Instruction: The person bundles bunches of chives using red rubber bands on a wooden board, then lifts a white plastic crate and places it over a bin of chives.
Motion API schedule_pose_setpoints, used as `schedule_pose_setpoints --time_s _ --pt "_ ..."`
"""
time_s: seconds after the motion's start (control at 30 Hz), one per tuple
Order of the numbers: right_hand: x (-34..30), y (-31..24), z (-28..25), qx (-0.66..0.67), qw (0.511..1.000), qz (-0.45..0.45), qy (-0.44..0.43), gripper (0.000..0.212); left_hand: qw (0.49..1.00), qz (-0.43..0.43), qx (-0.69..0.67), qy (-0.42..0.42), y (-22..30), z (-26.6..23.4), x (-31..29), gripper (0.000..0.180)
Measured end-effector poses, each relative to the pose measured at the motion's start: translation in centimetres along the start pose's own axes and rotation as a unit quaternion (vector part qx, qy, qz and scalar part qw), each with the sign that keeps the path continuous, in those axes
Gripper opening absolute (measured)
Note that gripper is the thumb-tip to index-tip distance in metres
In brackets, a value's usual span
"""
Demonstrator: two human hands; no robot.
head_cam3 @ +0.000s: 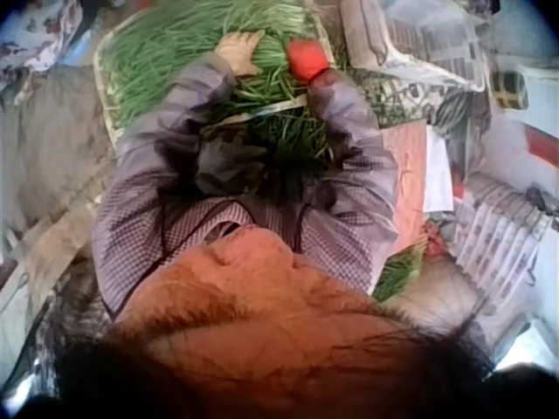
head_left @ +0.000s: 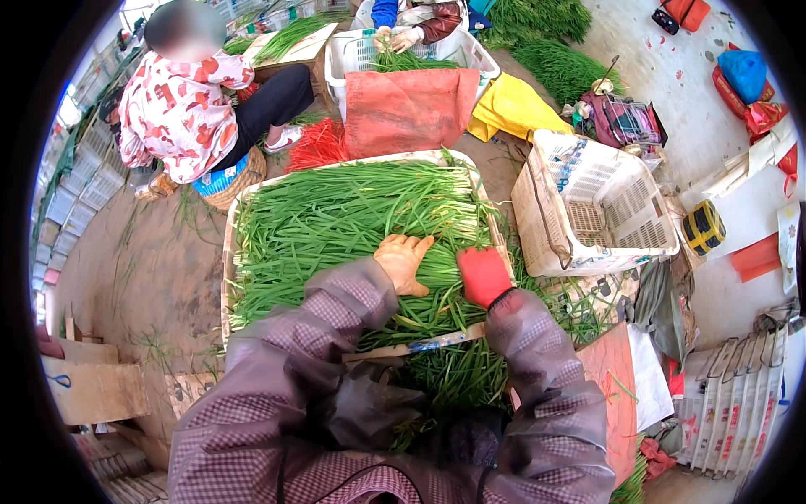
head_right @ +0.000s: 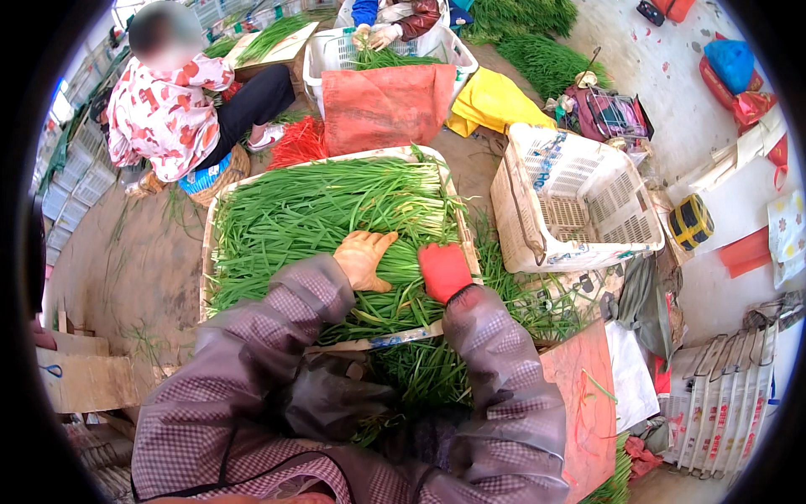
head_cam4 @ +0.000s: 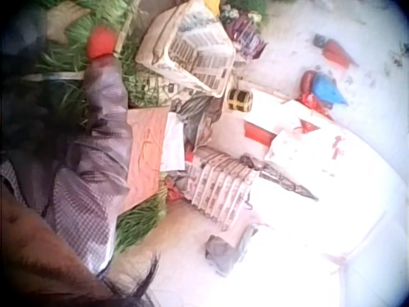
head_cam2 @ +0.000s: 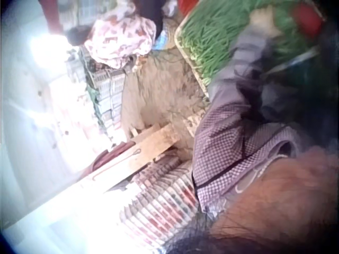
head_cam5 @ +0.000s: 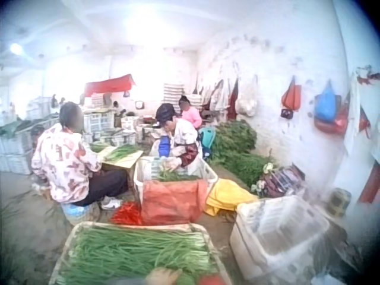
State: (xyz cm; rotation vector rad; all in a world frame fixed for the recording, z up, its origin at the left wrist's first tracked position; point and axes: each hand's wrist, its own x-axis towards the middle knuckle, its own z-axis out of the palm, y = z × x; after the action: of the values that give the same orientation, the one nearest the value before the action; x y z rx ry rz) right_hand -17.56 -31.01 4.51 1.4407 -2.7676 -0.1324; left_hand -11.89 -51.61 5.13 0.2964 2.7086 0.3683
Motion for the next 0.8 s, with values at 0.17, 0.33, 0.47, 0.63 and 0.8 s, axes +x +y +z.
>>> schedule_pose_setpoints --time_s 0.17,0.33,0.47,0.63,0.8 --pt "0.6 0.4 0.0 -0.008 0.999 0.012 -0.042 0.032 0.988 0.075 -0.124 -0.052 -2.9 -6.6 3.4 0.08" --pt "0.5 0.6 1.1 0.015 1.0 0.007 -0.022 0.035 0.968 0.028 -0.039 0.245 -7.2 -7.6 11.1 0.061" --pt "0.6 0.4 1.2 0.029 0.999 0.007 -0.031 0.038 0.992 -0.073 0.005 0.104 -11.1 -4.9 16.3 0.062" --pt "0.2 0.7 0.9 0.046 0.998 0.019 -0.028 0.046 0.993 -0.109 0.041 0.018 -11.0 -6.3 21.1 0.063" --pt "0.3 0.6 1.3 0.068 0.997 0.024 -0.028 0.048 0.987 -0.145 0.064 -0.029 -10.6 -7.2 23.1 0.063"
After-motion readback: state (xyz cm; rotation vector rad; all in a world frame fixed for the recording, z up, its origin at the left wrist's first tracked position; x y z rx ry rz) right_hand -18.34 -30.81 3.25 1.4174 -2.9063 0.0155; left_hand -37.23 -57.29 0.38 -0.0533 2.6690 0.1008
